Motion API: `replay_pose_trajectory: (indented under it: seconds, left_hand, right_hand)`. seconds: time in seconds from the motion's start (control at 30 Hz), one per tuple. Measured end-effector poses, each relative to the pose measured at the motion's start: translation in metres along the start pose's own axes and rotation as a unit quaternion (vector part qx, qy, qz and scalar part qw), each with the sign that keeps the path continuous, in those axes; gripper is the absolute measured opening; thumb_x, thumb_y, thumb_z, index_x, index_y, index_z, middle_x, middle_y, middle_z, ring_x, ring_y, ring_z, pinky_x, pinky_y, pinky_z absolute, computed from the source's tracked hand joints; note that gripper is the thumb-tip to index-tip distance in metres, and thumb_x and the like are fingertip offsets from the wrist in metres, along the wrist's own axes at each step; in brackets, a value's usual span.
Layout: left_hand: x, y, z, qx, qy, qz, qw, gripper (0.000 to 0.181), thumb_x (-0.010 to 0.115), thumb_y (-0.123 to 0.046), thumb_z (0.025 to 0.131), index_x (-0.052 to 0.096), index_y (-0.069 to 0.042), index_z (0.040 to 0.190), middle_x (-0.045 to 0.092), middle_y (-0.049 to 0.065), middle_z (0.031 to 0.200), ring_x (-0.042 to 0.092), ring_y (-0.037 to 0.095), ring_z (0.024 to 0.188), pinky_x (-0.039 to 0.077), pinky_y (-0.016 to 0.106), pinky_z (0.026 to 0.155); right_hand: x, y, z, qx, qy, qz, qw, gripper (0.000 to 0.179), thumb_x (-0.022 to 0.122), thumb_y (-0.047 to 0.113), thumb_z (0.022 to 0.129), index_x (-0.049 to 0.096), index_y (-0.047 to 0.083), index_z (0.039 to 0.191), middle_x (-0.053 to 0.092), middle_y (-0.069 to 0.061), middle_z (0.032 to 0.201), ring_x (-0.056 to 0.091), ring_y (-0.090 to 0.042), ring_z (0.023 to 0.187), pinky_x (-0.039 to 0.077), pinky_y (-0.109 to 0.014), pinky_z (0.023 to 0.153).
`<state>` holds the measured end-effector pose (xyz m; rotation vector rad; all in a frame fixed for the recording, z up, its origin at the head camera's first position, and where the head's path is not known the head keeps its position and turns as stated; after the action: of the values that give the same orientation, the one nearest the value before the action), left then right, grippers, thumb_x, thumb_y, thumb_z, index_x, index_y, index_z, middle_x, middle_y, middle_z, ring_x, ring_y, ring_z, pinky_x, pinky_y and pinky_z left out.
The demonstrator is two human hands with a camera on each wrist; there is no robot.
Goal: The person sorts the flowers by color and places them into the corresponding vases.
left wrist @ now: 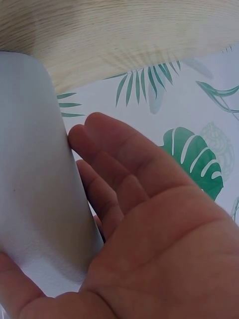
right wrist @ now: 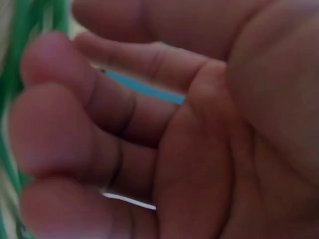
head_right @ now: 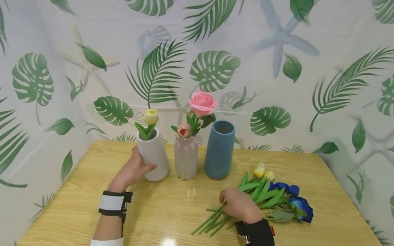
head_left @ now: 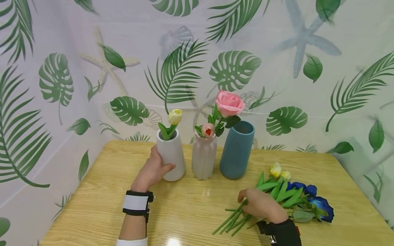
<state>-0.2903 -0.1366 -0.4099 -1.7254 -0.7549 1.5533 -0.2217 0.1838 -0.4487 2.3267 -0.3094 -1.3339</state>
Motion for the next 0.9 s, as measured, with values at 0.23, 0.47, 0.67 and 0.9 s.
replay_pose_trajectory:
  seconds: [0.23, 0.47, 0.67, 0.9]
  left_hand:
    - [0.000, 0.001, 0.000, 0.001, 0.000, 0.001, 1.0000, 0.093, 0.070, -0.020, 0.093, 0.002, -0.002, 0.154, 0.037, 0.032, 0.148, 0.043, 0.044, 0.135, 0.035, 0.058, 0.109]
    - [0.002, 0.000, 0.001, 0.001, 0.004, -0.002, 1.0000, 0.093, 0.070, -0.019, 0.093, 0.001, -0.003, 0.154, 0.037, 0.031, 0.149, 0.042, 0.044, 0.136, 0.034, 0.058, 0.110]
    - [0.002, 0.000, 0.001, 0.003, 0.004, -0.007, 1.0000, 0.094, 0.071, -0.019, 0.093, 0.002, -0.003, 0.155, 0.037, 0.030, 0.149, 0.042, 0.044, 0.136, 0.034, 0.058, 0.110]
    - [0.001, 0.000, 0.000, 0.005, 0.000, -0.002, 1.0000, 0.094, 0.071, -0.019, 0.093, 0.002, -0.002, 0.154, 0.037, 0.030, 0.149, 0.043, 0.045, 0.135, 0.034, 0.058, 0.109]
  right_hand:
    - [-0.001, -0.006, 0.003, -0.017, -0.015, -0.018, 0.9996, 0.022, 0.067, -0.006, 0.085, 0.070, 0.014, 0.095, 0.062, -0.002, 0.090, 0.048, -0.020, 0.064, 0.034, -0.036, 0.060]
    - [-0.006, -0.001, 0.001, -0.041, -0.056, -0.013, 0.9975, 0.012, 0.065, 0.003, 0.091, 0.069, 0.011, 0.101, 0.063, -0.001, 0.084, 0.054, -0.017, 0.065, 0.042, -0.035, 0.061]
    - [-0.017, 0.012, -0.004, -0.068, -0.166, 0.044, 0.9827, 0.021, 0.058, 0.008, 0.098, 0.069, 0.001, 0.115, 0.069, -0.007, 0.099, 0.061, -0.015, 0.073, 0.050, -0.035, 0.066]
    - [-0.007, 0.005, 0.006, -0.082, -0.246, 0.379, 0.8884, 0.048, 0.053, 0.026, 0.103, 0.049, -0.004, 0.140, 0.065, -0.019, 0.117, 0.069, -0.017, 0.074, 0.055, -0.039, 0.060]
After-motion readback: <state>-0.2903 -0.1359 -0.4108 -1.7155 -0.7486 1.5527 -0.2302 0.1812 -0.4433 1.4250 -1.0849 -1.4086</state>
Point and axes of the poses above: each hand's wrist, its own z-axis towards the middle knuckle, its own x-axis out of the palm, y = z × x, the point moved 6 cm from there along z, towards the middle knuckle
